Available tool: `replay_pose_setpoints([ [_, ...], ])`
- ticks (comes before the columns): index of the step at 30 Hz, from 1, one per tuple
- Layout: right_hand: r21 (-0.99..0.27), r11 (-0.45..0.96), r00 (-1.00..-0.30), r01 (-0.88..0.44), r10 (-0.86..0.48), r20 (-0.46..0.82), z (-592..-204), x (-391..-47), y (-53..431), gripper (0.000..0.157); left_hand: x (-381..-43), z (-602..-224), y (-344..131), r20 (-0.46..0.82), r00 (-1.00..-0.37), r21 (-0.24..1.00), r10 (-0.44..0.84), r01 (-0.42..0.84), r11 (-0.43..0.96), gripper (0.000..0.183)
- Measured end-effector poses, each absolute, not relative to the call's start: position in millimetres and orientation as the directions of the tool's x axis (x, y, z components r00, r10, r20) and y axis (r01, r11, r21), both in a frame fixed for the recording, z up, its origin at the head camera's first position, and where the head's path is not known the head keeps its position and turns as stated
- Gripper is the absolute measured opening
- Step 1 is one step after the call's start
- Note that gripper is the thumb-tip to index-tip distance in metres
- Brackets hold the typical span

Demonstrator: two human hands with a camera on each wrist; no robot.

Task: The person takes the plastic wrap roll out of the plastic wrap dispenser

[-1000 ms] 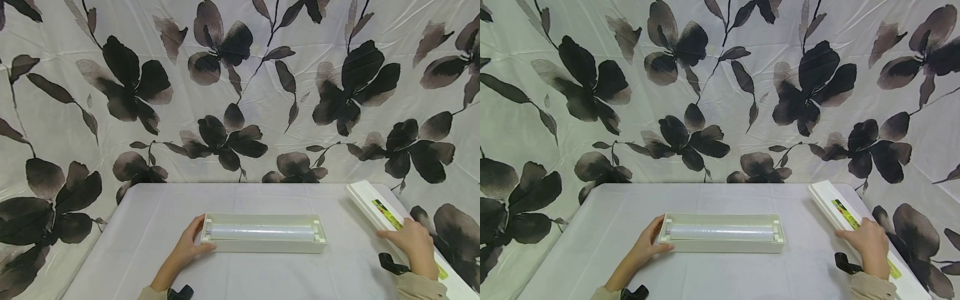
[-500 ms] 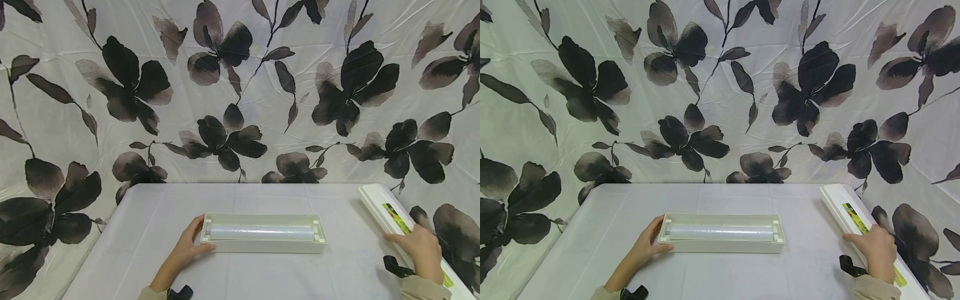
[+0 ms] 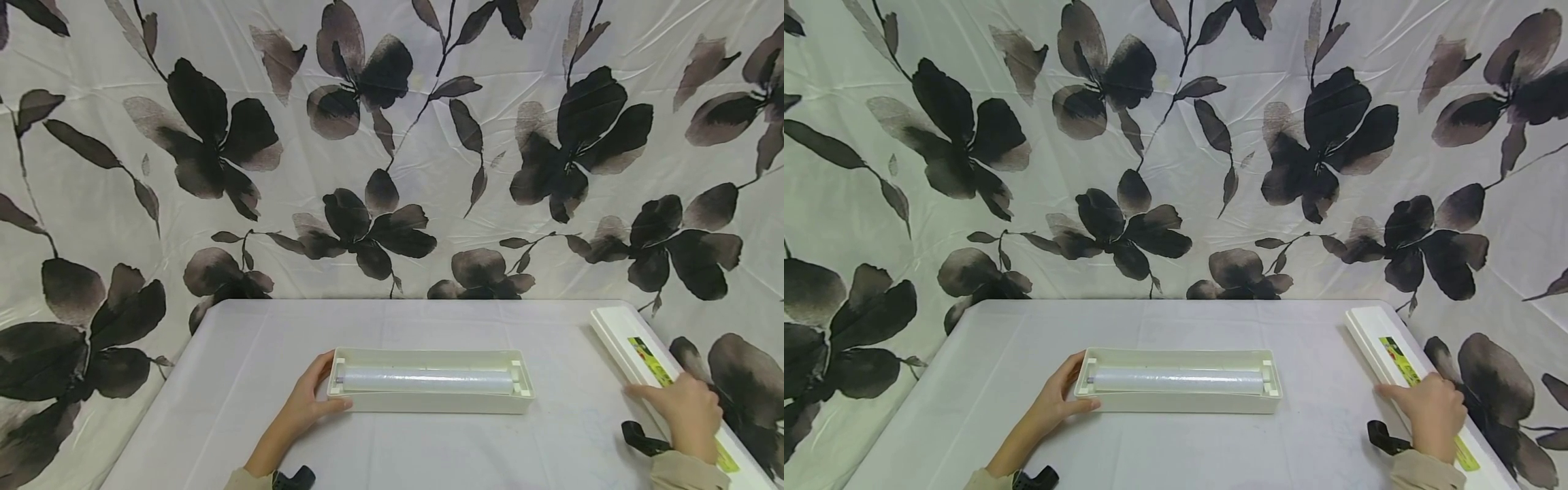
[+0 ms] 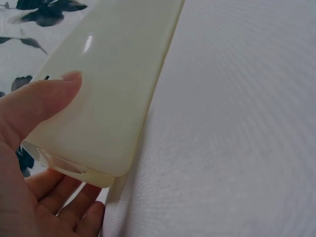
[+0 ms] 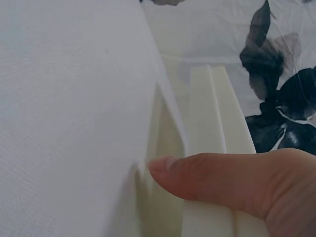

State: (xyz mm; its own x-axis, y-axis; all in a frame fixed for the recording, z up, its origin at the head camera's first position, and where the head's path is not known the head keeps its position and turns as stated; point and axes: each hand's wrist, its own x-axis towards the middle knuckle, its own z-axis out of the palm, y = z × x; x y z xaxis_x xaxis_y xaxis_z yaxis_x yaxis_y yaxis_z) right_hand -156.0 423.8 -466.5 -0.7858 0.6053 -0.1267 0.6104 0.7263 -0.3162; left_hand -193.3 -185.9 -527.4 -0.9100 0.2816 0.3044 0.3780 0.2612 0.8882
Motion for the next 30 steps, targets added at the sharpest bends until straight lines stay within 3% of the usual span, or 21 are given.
replay_pose_setpoints([
  [9,-0.265,0.739,-0.778,0.620,0.623,-0.082,-477.3,-160.4,419.7,0.114,-194.3,-529.8,-187.3,0.291,-0.916,0.895,0.274,0.362,0.260,0.086],
  [19,-0.260,0.758,-0.783,0.599,0.621,0.007,-484.9,-161.0,417.7,0.105,-193.8,-529.4,-186.7,0.301,-0.914,0.889,0.272,0.372,0.266,0.087],
  [30,-0.325,0.748,-0.813,0.579,0.558,-0.164,-478.4,-157.7,427.1,0.093,-195.2,-530.9,-188.1,0.308,-0.909,0.888,0.281,0.381,0.258,0.085],
])
